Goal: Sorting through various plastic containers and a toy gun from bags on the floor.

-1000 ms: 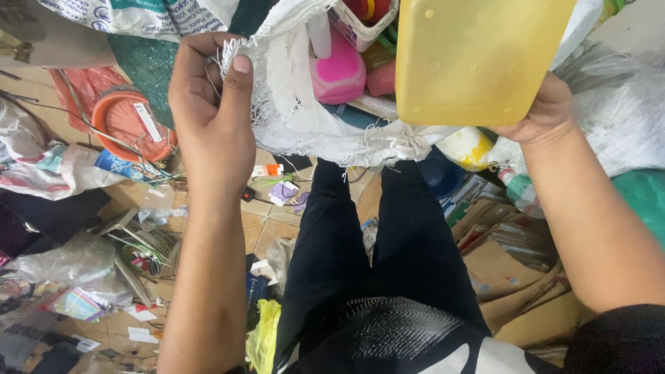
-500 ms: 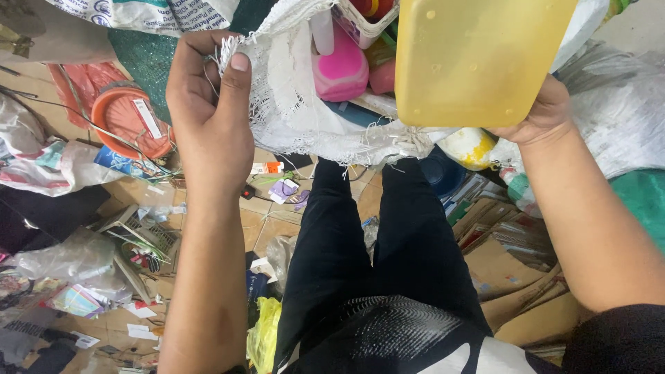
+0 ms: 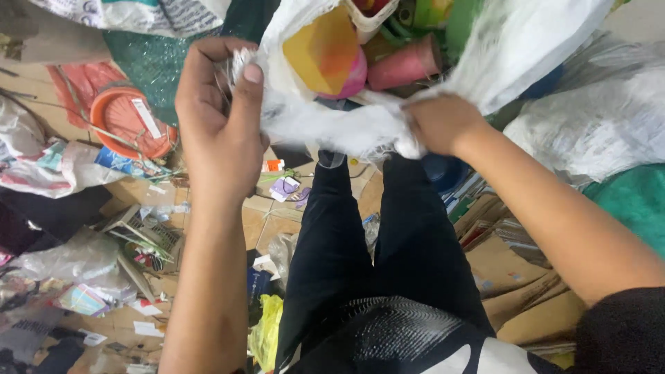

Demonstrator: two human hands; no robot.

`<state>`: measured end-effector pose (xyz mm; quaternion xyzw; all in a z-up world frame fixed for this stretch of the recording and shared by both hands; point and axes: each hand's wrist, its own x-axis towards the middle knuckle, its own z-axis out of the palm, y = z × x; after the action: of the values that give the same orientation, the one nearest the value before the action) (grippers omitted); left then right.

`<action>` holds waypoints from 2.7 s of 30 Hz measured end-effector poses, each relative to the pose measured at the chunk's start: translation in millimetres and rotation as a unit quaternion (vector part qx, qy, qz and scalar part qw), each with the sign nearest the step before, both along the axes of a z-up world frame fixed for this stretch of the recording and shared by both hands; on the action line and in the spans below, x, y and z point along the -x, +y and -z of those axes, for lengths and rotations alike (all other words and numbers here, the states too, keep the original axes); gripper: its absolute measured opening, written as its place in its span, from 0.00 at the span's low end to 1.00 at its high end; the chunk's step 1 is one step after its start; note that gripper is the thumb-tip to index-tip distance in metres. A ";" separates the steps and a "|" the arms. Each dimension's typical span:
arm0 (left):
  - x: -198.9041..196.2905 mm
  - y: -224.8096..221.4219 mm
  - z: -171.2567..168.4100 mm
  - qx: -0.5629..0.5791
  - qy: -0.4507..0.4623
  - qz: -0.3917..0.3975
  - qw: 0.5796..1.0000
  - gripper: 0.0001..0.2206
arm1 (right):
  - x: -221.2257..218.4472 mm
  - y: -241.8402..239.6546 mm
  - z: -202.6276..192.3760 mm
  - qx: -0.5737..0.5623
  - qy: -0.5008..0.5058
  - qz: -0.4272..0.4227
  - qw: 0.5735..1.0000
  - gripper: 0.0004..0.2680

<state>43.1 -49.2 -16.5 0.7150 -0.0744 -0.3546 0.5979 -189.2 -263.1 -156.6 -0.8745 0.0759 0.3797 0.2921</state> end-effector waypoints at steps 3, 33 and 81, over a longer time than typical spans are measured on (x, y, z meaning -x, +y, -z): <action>8.4 -5.7 1.7 -0.023 0.028 0.019 0.999 0.06 | 10.4 3.2 0.9 0.023 0.233 -0.126 0.964 0.17; 27.1 -8.7 -1.8 -0.013 0.032 0.032 0.999 0.06 | -29.6 -1.0 96.6 0.189 0.010 -0.096 0.977 0.27; 42.8 -21.4 -7.6 -0.097 0.074 0.107 0.987 0.06 | 55.1 -12.6 171.0 0.120 0.253 0.234 0.931 0.19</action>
<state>0.3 -70.6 -8.9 0.7296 -0.0717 -0.4740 0.4877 -244.3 -275.7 -327.6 -0.7352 0.3954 0.4973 0.2365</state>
